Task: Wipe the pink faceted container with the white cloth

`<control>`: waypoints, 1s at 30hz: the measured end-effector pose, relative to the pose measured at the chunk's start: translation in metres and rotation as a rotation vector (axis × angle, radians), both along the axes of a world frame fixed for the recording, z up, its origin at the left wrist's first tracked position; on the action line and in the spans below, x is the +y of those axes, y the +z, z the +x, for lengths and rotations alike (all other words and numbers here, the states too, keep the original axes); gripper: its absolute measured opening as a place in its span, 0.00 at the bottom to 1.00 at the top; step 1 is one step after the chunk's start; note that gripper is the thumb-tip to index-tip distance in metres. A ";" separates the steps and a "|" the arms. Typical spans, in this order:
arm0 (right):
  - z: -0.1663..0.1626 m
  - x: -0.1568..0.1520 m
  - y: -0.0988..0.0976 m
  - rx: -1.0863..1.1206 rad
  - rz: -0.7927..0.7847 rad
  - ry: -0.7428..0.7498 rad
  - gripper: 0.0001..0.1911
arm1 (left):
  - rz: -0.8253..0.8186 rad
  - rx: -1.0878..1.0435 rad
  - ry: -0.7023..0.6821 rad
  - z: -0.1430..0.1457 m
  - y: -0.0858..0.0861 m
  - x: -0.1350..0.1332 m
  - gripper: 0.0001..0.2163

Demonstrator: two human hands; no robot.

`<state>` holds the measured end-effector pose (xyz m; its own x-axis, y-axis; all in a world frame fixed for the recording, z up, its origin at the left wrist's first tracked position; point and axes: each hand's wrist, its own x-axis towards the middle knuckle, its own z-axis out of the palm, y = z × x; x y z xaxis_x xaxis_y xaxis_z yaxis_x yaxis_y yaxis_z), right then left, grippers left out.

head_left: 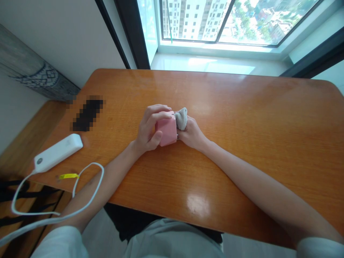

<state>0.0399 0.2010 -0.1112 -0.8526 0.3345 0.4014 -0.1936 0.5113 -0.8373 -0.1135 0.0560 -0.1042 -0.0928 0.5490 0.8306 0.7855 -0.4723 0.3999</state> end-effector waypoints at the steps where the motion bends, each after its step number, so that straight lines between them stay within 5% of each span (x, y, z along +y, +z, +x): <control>1: 0.000 0.000 0.000 0.002 0.001 -0.012 0.04 | 0.027 0.096 -0.003 -0.001 0.001 -0.001 0.23; 5: -0.001 -0.001 0.000 0.020 0.003 -0.020 0.05 | 0.006 0.256 0.007 -0.001 0.003 -0.001 0.17; 13: -0.001 0.001 -0.001 0.109 0.004 0.017 0.17 | -0.092 0.092 -0.028 0.006 0.012 0.002 0.14; 24: -0.001 0.001 -0.010 0.157 0.010 -0.005 0.16 | -0.164 -0.079 -0.078 0.010 0.022 0.002 0.12; 30: 0.000 0.000 -0.011 0.172 0.006 0.017 0.24 | -0.269 -0.372 -0.172 0.012 0.024 0.001 0.14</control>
<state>0.0397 0.2013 -0.1221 -0.7771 0.3175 0.5434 -0.3423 0.5113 -0.7883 -0.1019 0.0571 -0.0802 -0.2456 0.7730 0.5849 0.4854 -0.4242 0.7645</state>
